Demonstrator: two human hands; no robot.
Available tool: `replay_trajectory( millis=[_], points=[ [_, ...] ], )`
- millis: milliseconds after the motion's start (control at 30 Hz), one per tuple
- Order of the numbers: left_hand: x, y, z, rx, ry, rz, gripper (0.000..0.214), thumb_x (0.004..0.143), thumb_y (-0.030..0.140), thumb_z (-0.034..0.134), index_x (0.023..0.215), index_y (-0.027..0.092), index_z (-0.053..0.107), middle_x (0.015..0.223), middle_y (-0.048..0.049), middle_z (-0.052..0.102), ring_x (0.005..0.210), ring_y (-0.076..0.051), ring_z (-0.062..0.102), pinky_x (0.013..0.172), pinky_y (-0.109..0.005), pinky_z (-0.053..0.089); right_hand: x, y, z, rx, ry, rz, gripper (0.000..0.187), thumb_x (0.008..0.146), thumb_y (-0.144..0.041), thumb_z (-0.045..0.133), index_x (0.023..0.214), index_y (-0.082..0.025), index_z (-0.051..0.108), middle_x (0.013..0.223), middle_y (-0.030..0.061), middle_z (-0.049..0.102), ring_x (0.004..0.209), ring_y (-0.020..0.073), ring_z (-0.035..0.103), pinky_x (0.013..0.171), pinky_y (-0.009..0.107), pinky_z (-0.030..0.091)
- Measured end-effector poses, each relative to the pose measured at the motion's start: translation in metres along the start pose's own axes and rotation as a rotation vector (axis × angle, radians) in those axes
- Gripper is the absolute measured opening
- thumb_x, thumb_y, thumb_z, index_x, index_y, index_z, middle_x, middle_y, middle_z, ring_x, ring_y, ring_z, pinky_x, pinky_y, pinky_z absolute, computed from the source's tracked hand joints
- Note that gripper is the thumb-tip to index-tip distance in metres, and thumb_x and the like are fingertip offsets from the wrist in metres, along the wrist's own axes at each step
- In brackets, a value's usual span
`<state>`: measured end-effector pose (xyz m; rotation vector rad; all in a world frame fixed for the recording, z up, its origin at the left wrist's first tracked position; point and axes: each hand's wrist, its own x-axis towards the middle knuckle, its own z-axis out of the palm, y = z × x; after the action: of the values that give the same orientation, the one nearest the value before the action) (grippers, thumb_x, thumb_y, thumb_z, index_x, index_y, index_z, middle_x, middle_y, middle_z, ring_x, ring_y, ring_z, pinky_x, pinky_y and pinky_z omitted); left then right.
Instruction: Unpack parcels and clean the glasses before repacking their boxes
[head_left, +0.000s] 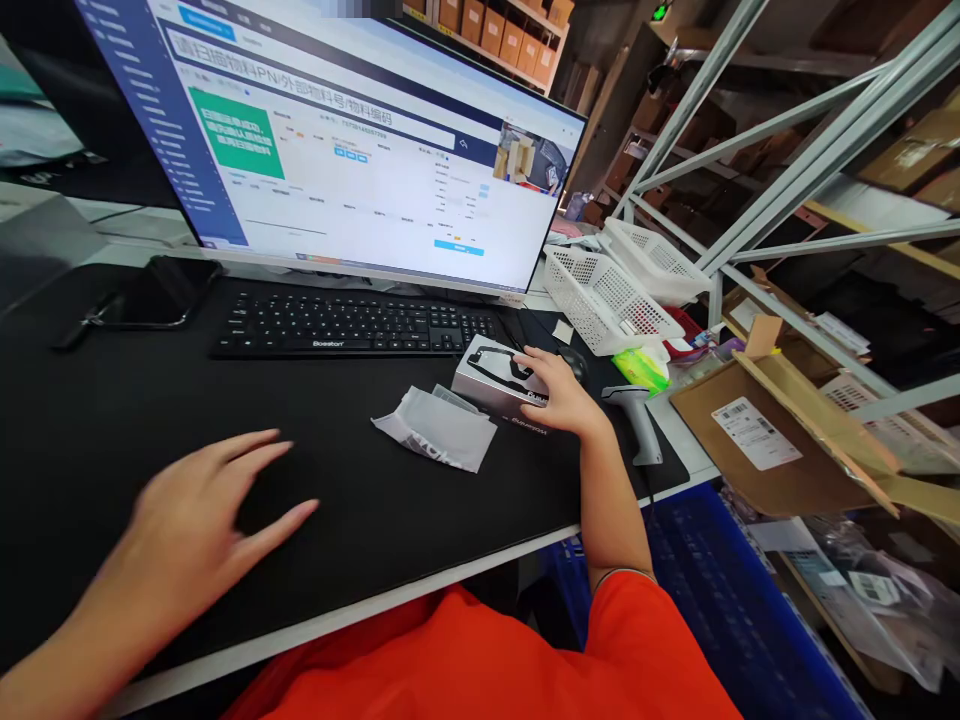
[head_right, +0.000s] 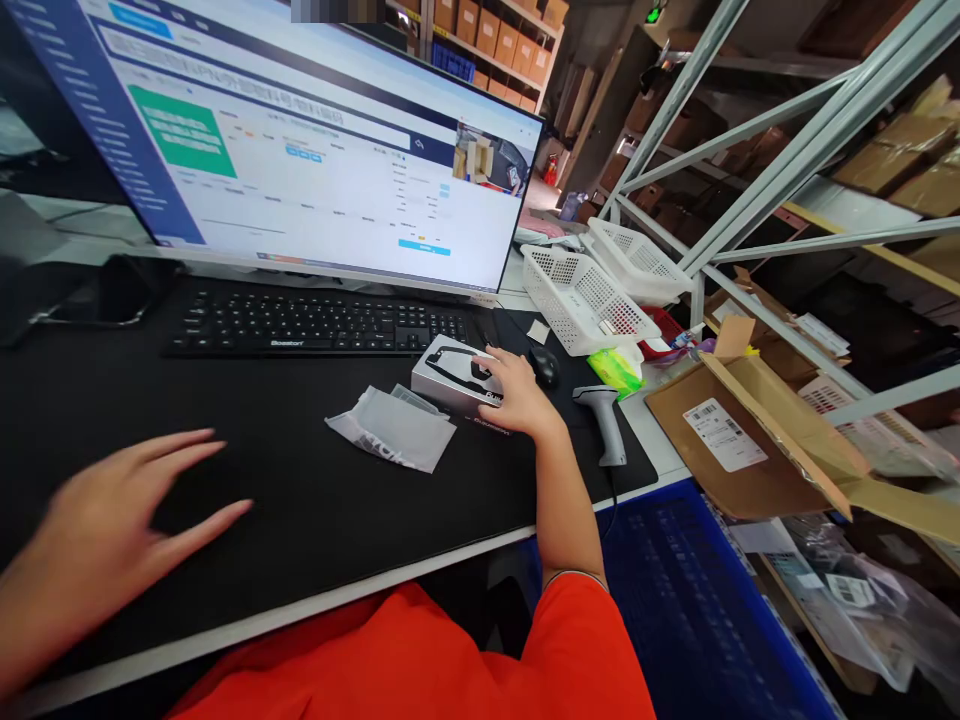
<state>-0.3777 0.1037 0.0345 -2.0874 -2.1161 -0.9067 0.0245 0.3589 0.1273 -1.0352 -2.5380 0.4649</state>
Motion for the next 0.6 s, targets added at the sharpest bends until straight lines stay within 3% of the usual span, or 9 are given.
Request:
replay_trajectory(
  millis=[100,133,200,267,333,400,467,567,600],
  points=[
    [0.05,0.016,0.04,0.009,-0.161,0.117,0.072,0.1,0.067,0.055,0.144,0.01,0.062,0.152,-0.0241,0.062,0.139,-0.044,0.06,0.119,-0.064,0.046,-0.007,-0.034,0.016,0.066,0.142,-0.069,0.052,0.094,-0.024,0.066,0.146,-0.022,0.068,0.155,0.0148,0.066,0.148,0.0297,0.059,0.13,0.052,0.042],
    [0.066,0.02,0.051,0.004,-0.175,0.132,0.071,0.098,0.066,0.058,0.142,0.01,0.064,0.152,-0.025,0.062,0.14,-0.046,0.059,0.119,-0.064,0.046,-0.009,-0.047,0.024,0.075,0.13,-0.095,0.046,0.098,-0.023,0.062,0.144,-0.023,0.069,0.149,0.0131,0.07,0.142,0.0277,0.063,0.127,0.048,0.046],
    [0.09,0.028,0.068,-0.018,-0.197,0.159,0.061,0.095,0.068,0.059,0.12,0.014,0.074,0.133,-0.0215,0.073,0.124,-0.042,0.069,0.109,-0.058,0.054,-0.011,-0.07,0.044,0.029,0.031,-0.137,0.045,0.102,-0.024,0.063,0.147,-0.021,0.067,0.147,0.0133,0.072,0.139,0.0275,0.065,0.124,0.046,0.049],
    [0.102,0.032,0.075,-0.053,-0.194,0.197,0.051,0.098,0.066,0.055,0.097,0.019,0.074,0.109,-0.0148,0.078,0.101,-0.034,0.074,0.092,-0.047,0.059,-0.011,-0.084,0.064,-0.094,-0.08,-0.129,0.058,0.101,-0.026,0.072,0.157,-0.015,0.059,0.155,0.0192,0.065,0.143,0.0325,0.061,0.122,0.05,0.05],
    [0.102,0.032,0.07,-0.092,-0.152,0.247,0.048,0.104,0.061,0.048,0.09,0.022,0.073,0.101,-0.0105,0.078,0.089,-0.028,0.075,0.079,-0.039,0.059,-0.008,-0.089,0.078,-0.217,-0.156,-0.068,0.077,0.098,-0.031,0.082,0.164,-0.009,0.05,0.155,0.0253,0.064,0.141,0.037,0.062,0.117,0.052,0.053],
    [0.092,0.029,0.057,-0.124,-0.081,0.312,0.044,0.108,0.055,0.046,0.095,0.024,0.075,0.109,-0.0081,0.08,0.091,-0.024,0.076,0.078,-0.036,0.059,-0.004,-0.086,0.086,-0.24,-0.204,-0.028,0.086,0.094,-0.035,0.088,0.165,-0.009,0.049,0.145,0.0249,0.069,0.132,0.0363,0.067,0.11,0.05,0.055],
    [0.079,0.024,0.039,-0.143,0.004,0.388,0.037,0.109,0.048,0.048,0.099,0.027,0.077,0.113,-0.0052,0.081,0.096,-0.023,0.078,0.084,-0.035,0.061,0.001,-0.081,0.088,-0.178,-0.224,-0.053,0.07,0.092,-0.035,0.091,0.152,-0.013,0.064,0.132,0.0189,0.077,0.121,0.0321,0.072,0.104,0.043,0.055],
    [0.059,0.017,0.013,-0.149,0.137,0.487,0.024,0.106,0.036,0.055,0.098,0.03,0.077,0.11,-0.0016,0.083,0.106,-0.023,0.079,0.093,-0.036,0.063,0.007,-0.08,0.086,-0.065,-0.214,-0.142,0.021,0.101,-0.033,0.082,0.115,-0.017,0.084,0.109,0.0097,0.083,0.106,0.0243,0.076,0.093,0.033,0.055],
    [0.053,0.017,0.005,-0.143,0.195,0.5,0.019,0.104,0.032,0.058,0.098,0.031,0.076,0.112,-0.0015,0.083,0.109,-0.023,0.078,0.095,-0.036,0.063,0.008,-0.083,0.085,-0.032,-0.176,-0.161,0.018,0.106,-0.033,0.076,0.11,-0.018,0.086,0.105,0.0086,0.084,0.103,0.0225,0.077,0.09,0.031,0.055]
  ],
)
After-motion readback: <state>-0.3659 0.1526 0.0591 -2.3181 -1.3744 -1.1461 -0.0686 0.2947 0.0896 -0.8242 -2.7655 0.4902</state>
